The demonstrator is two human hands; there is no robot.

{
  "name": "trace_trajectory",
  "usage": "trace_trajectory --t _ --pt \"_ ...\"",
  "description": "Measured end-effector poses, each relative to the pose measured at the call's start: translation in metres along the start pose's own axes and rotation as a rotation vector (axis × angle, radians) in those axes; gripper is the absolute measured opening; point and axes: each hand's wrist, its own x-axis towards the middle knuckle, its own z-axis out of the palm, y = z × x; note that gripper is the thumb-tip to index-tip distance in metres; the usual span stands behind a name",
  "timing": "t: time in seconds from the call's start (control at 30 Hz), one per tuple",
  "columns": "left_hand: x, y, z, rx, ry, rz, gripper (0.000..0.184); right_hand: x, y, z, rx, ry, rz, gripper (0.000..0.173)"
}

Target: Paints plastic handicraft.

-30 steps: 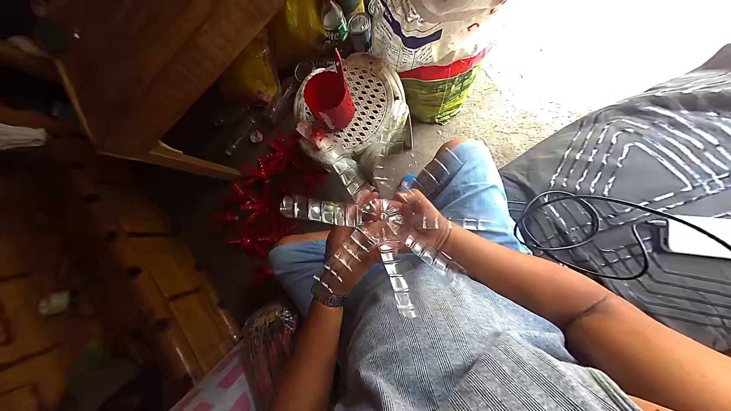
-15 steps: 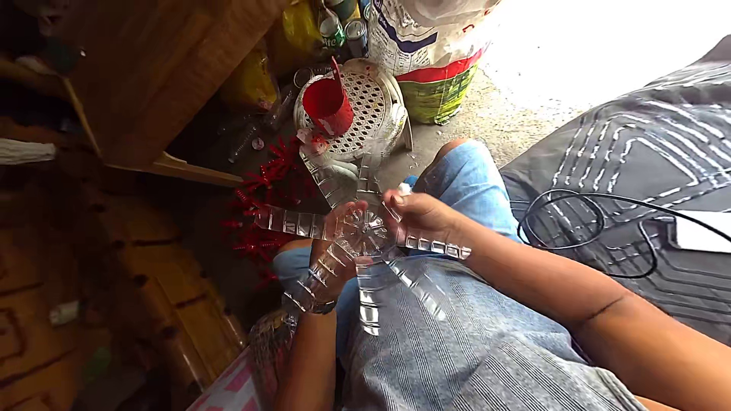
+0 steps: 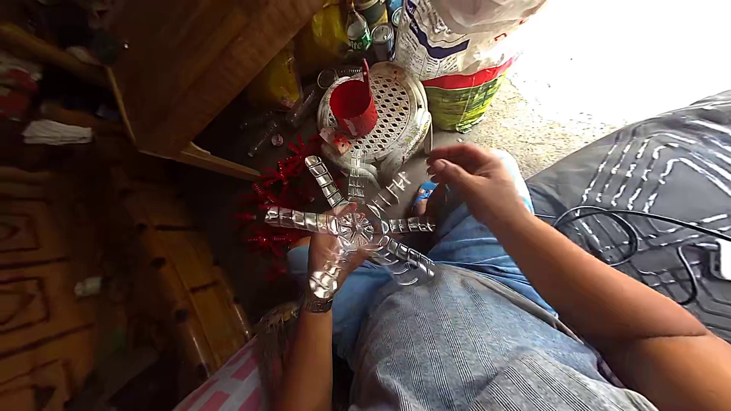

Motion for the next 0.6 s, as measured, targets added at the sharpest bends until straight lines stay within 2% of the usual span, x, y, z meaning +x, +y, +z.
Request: trace_trajectory --t 0.1,0.17,0.23,0.3,0.37,0.5,0.6 --pt "0.001 -0.001 0.012 -0.003 0.075 -0.039 0.085 -0.006 -0.040 0.006 -0.209 -0.140 -0.264 0.029" --pt "0.003 -0.003 0.021 -0.049 0.134 -0.089 0.067 -0.014 -0.049 0.024 -0.339 -0.269 -0.331 0.049" --pt "0.005 -0.002 0.033 -0.048 0.121 -0.071 0.051 -0.018 -0.038 0.044 -0.431 -0.352 -0.331 0.075" --pt "0.004 0.003 0.041 0.066 0.053 0.031 0.059 -0.018 -0.020 0.060 -0.449 -0.403 -0.269 0.092" --pt "0.003 0.010 0.046 0.156 0.008 0.107 0.065 -0.020 -0.005 0.074 -0.371 -0.439 -0.202 0.099" --pt "-0.001 0.001 0.032 0.150 -0.061 0.124 0.068 -0.024 0.006 0.084 -0.276 -0.436 -0.129 0.103" --pt "-0.006 -0.009 0.027 0.152 -0.004 0.167 0.070 -0.024 0.003 0.074 -0.329 -0.369 -0.146 0.106"
